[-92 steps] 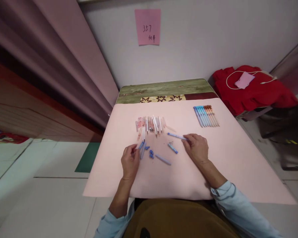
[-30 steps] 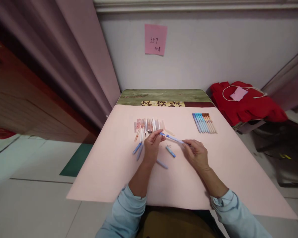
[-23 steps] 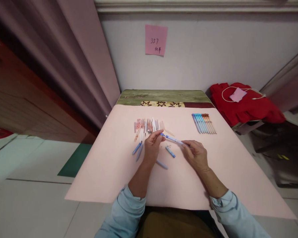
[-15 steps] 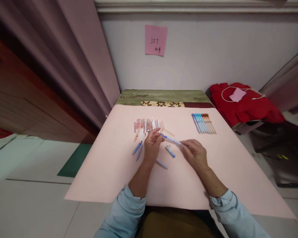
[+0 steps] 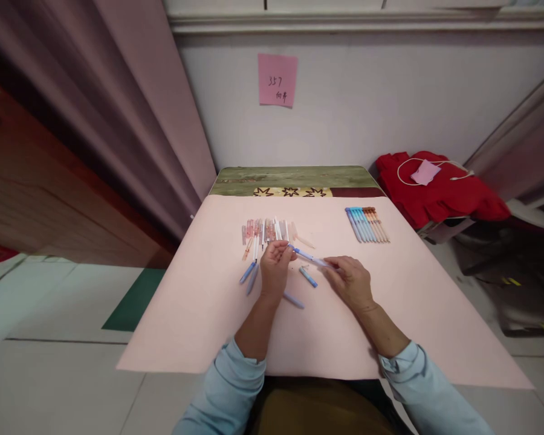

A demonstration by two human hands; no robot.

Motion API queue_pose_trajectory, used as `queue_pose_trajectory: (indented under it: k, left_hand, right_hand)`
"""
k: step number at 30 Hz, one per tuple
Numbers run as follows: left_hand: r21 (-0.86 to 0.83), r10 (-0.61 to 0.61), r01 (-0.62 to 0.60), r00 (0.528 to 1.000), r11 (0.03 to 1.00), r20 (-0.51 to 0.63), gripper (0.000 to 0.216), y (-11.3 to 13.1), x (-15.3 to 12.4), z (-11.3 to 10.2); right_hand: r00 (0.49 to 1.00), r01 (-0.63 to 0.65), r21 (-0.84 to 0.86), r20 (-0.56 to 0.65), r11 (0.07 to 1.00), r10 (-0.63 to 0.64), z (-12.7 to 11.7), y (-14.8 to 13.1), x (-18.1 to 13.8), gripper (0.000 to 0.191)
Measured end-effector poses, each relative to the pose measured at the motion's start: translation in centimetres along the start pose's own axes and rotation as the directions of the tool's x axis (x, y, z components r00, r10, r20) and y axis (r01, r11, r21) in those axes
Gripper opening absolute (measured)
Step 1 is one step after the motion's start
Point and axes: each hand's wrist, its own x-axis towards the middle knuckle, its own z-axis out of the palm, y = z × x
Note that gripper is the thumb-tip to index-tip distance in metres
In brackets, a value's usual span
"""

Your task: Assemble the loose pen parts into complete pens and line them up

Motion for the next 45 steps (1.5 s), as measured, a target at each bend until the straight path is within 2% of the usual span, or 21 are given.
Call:
queue_pose_trajectory:
  k: [4, 14, 18, 21, 24, 28, 34, 40, 45]
  left_hand:
    - [0.003, -0.007, 0.007, 1.000, 1.000, -0.024, 0.029, -0.2, 0.1, -0.1]
    - [-0.006, -0.016, 0.016, 0.999, 1.000, -0.033, 0.026, 0.4, -0.1, 0.0]
    - [-0.008, -0.021, 0.020, 0.999, 1.000, -0.037, 0.026, 0.4, 0.0, -0.1]
    - [-0.013, -0.011, 0.011, 0.999, 1.000, -0.043, 0.027, 0.3, 0.1, -0.3]
    - [0.009, -0.008, 0.008, 0.999, 1.000, -0.038, 0.028, 0.2, 0.1, -0.4]
    - [0.072, -0.020, 0.021, 1.000, 0.997, -0.020, 0.027, 0.4, 0.0, -0.2]
    - [0.114, -0.020, 0.020, 1.000, 0.993, -0.003, 0.025, 0.6, -0.3, 0.0]
    - [0.144, -0.040, 0.036, 0.999, 0.989, 0.023, 0.027, 0.6, -0.6, 0.0]
    - [0.166, -0.043, 0.037, 0.999, 0.985, 0.032, 0.025, 1.1, -0.7, 0.2]
  right_hand:
    - [0.999, 0.032, -0.029, 0.029, 0.999, -0.031, -0.1, -0.3, 0.0, 0.017]
    - [0.997, -0.074, 0.027, 0.029, 0.997, 0.074, -0.3, -0.7, -0.1, 0.021]
    - [0.996, -0.088, 0.036, 0.000, 0.995, 0.088, -0.2, -0.8, -0.2, 0.022]
    - [0.984, -0.166, 0.057, -0.052, 0.984, 0.169, -0.2, -0.6, 0.0, 0.024]
    - [0.937, -0.320, 0.059, -0.129, 0.946, 0.325, -0.6, 0.1, 1.1, 0.028]
    - [0.832, -0.526, -0.011, -0.212, 0.850, 0.512, -1.8, 2.0, 3.8, 0.032]
    - [0.732, -0.681, -0.166, -0.186, 0.714, 0.655, -2.2, 4.8, 7.1, 0.026]
    - [0.714, -0.688, -0.316, -0.130, 0.654, 0.688, -1.3, 6.0, 8.7, 0.026]
    - [0.708, -0.682, -0.372, -0.120, 0.630, 0.696, -0.5, 6.4, 9.6, 0.026]
